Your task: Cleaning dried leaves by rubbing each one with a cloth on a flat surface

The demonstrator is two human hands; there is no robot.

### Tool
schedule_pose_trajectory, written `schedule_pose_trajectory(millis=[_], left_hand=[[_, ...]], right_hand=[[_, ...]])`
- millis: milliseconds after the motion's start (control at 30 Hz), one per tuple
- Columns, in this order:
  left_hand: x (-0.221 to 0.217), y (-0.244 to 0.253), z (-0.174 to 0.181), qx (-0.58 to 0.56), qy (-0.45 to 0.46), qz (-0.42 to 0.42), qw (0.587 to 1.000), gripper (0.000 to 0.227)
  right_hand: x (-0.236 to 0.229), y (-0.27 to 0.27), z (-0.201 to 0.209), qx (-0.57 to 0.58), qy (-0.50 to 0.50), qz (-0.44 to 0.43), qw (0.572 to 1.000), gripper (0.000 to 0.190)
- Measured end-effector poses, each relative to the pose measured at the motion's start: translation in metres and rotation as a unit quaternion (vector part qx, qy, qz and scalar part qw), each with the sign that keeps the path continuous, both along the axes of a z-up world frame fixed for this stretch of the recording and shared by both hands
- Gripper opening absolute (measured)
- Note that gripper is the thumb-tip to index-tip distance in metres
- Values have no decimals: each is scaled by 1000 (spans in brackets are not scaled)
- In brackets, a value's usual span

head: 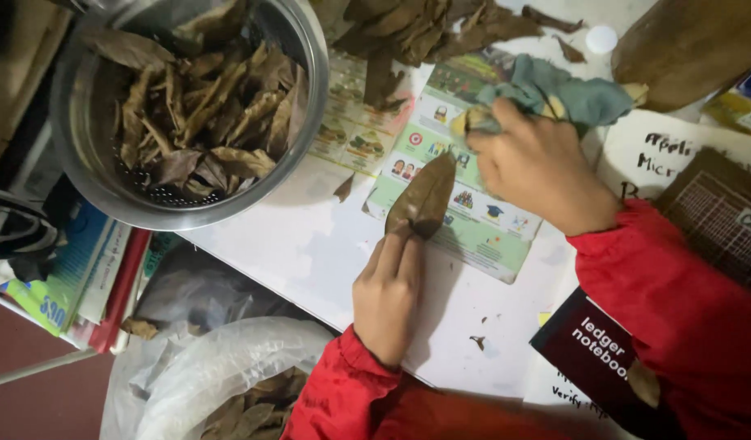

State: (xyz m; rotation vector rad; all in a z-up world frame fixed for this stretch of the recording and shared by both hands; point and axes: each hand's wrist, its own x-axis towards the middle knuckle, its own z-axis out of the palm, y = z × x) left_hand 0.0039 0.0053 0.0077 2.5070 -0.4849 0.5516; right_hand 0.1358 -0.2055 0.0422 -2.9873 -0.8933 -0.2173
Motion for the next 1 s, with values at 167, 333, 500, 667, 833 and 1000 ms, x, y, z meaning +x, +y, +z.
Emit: schedule_pose_trajectory(millis=[167, 333, 500, 667, 833, 1000], left_hand=[[-13, 23, 34, -56, -2, 16, 998, 20], [-4, 64, 80, 2, -224, 127, 966, 7], [44, 131, 86, 99, -385, 231, 888, 12], [103, 117, 74, 131, -203, 342, 908, 45], [163, 33, 64, 33, -277, 96, 955, 18], [244, 0, 18, 247, -81, 139, 956, 107]], right_hand=[[8, -13, -23, 27, -106, -14, 994, 15], [10, -14, -30, 40, -152, 6, 988, 18], [9, -12, -26, 48, -158, 12, 986, 24], [9, -11, -32, 58, -193, 5, 979, 17], [6, -8, -26, 75, -153, -4, 985, 23], [10, -9, -32, 79, -164, -10, 983, 18]])
